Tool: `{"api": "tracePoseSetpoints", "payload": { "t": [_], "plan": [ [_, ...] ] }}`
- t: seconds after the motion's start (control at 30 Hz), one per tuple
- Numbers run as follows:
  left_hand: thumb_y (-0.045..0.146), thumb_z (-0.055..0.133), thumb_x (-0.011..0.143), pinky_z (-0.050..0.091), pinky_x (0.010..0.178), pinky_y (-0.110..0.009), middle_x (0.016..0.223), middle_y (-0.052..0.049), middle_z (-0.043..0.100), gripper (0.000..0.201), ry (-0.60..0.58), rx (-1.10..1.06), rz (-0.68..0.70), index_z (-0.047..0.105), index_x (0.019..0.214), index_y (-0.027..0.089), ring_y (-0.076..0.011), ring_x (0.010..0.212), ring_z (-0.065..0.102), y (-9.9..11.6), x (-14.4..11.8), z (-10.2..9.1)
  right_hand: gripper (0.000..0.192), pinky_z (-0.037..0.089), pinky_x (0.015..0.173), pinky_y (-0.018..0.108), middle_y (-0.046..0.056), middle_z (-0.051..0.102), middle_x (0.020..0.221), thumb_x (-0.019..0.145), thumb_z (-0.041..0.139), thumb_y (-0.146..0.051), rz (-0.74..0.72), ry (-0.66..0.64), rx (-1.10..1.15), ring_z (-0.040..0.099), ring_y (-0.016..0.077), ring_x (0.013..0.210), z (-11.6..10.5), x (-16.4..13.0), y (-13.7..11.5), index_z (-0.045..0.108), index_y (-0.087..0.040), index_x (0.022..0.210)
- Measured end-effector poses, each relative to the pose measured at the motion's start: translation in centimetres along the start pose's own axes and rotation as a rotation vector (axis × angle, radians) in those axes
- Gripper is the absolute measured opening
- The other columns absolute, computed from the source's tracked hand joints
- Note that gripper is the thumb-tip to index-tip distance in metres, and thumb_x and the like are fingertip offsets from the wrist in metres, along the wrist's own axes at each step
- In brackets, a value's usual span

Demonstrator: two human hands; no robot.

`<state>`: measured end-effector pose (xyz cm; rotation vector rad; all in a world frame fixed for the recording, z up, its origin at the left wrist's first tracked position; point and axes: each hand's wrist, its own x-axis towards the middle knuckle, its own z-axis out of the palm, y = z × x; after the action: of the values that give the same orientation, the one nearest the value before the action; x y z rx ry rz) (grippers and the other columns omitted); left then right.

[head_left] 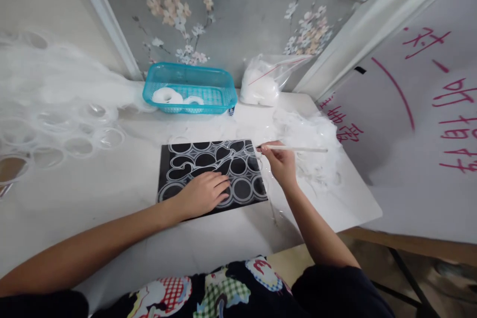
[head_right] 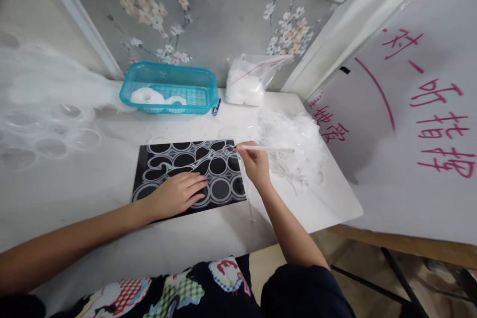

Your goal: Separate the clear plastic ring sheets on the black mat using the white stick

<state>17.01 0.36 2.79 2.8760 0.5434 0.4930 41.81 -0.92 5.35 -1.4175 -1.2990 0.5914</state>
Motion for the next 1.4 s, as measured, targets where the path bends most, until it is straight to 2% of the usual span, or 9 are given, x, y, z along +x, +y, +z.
{"api": "tracePoseSetpoints", "payload": {
  "t": [0.3, 0.53, 0.67, 0.8, 0.97, 1.07, 1.17, 1.27, 1.4],
  "plan": [
    [0.034, 0.048, 0.095, 0.051, 0.093, -0.041, 0.116, -0.012, 0.066, 0.033, 0.045, -0.187, -0.307, 0.06, 0.118, 0.013, -0.0236, 0.109, 0.061, -2.5, 1.0, -1.0, 0.022, 0.055, 0.064, 0.023, 0.001, 0.071, 0.074, 0.069, 0.079, -0.033, 0.351, 0.041, 0.683, 0.069, 0.0143, 0.071, 1.2, 0.3, -1.5, 0.065, -0.019, 0.077],
    [0.033, 0.052, 0.091, 0.052, 0.089, -0.045, 0.114, -0.013, 0.067, 0.034, 0.032, -0.213, -0.418, 0.062, 0.115, 0.012, -0.0263, 0.104, 0.063, -3.0, 1.6, -0.6, 0.025, 0.054, 0.061, 0.018, -0.002, 0.07, 0.069, 0.065, 0.082, -0.028, 0.345, 0.235, 0.818, 0.068, 0.01, 0.066, -0.1, 1.9, -1.8, 0.062, -0.019, 0.075],
    [0.034, 0.054, 0.09, 0.055, 0.075, -0.04, 0.101, -0.011, 0.07, 0.034, 0.018, -0.266, -0.475, 0.064, 0.113, 0.011, -0.0209, 0.077, 0.067, -3.5, 1.9, -1.2, 0.021, 0.054, 0.062, 0.018, -0.003, 0.069, 0.069, 0.068, 0.08, -0.027, 0.246, 0.323, 0.808, 0.067, 0.0096, 0.067, -1.2, 2.5, -2.7, 0.061, -0.019, 0.074],
    [0.041, 0.05, 0.093, 0.056, 0.06, -0.027, 0.084, -0.005, 0.073, 0.035, 0.006, -0.481, -0.502, 0.064, 0.113, 0.016, -0.0155, 0.065, 0.068, -2.7, 2.8, -3.2, 0.017, 0.056, 0.067, 0.023, -0.002, 0.069, 0.076, 0.071, 0.076, -0.028, 0.251, 0.168, 0.805, 0.067, 0.0108, 0.07, -1.6, 1.8, -5.9, 0.061, -0.022, 0.077],
    [0.031, 0.027, 0.103, 0.057, 0.085, -0.034, 0.128, -0.015, 0.061, 0.04, 0.154, -0.999, -0.459, 0.048, 0.133, 0.015, -0.0229, 0.107, 0.066, 1.2, 5.2, -7.5, 0.018, 0.057, 0.057, 0.024, -0.002, 0.067, 0.075, 0.074, 0.072, -0.035, 0.423, -0.137, 0.87, 0.063, 0.0099, 0.059, -1.3, 0.6, -10.5, 0.057, -0.024, 0.074],
    [0.026, -0.001, 0.103, 0.057, 0.087, -0.037, 0.132, -0.015, 0.059, 0.057, 0.155, -0.978, -0.378, 0.041, 0.14, 0.013, -0.0237, 0.113, 0.062, 3.4, 6.3, -10.3, 0.019, 0.054, 0.051, 0.019, -0.004, 0.066, 0.073, 0.072, 0.073, -0.034, 0.506, -0.257, 0.984, 0.059, 0.0068, 0.052, -1.1, 0.5, -12.5, 0.057, -0.023, 0.073],
    [0.028, -0.014, 0.099, 0.059, 0.084, -0.037, 0.119, -0.012, 0.067, 0.07, 0.194, -0.98, -0.42, 0.04, 0.141, 0.013, -0.0228, 0.106, 0.066, 4.8, 6.5, -12.7, 0.016, 0.053, 0.048, 0.016, -0.005, 0.067, 0.071, 0.073, 0.073, -0.032, 0.513, -0.302, 1.05, 0.06, 0.0057, 0.051, -0.9, 0.7, -13.8, 0.059, -0.023, 0.072],
    [0.027, -0.008, 0.101, 0.061, 0.077, -0.04, 0.107, -0.011, 0.072, 0.064, 0.25, -1.038, -0.472, 0.039, 0.143, 0.014, -0.0245, 0.096, 0.07, 5.5, 5.9, -14.6, 0.014, 0.056, 0.05, 0.017, -0.004, 0.07, 0.073, 0.079, 0.069, -0.034, 0.491, -0.298, 1.028, 0.066, 0.008, 0.057, -0.6, 1.0, -14.5, 0.062, -0.023, 0.074],
    [0.017, 0.009, 0.101, 0.061, 0.076, -0.037, 0.113, -0.006, 0.071, 0.052, 0.248, -0.908, -0.457, 0.027, 0.149, 0.023, -0.0233, 0.097, 0.07, 6.2, 4.6, -15.9, 0.011, 0.06, 0.061, 0.019, -0.003, 0.074, 0.081, 0.081, 0.068, -0.035, 0.478, -0.349, 1.049, 0.072, 0.0111, 0.074, -0.4, 1.1, -14.4, 0.066, -0.025, 0.08]
  ]
}}
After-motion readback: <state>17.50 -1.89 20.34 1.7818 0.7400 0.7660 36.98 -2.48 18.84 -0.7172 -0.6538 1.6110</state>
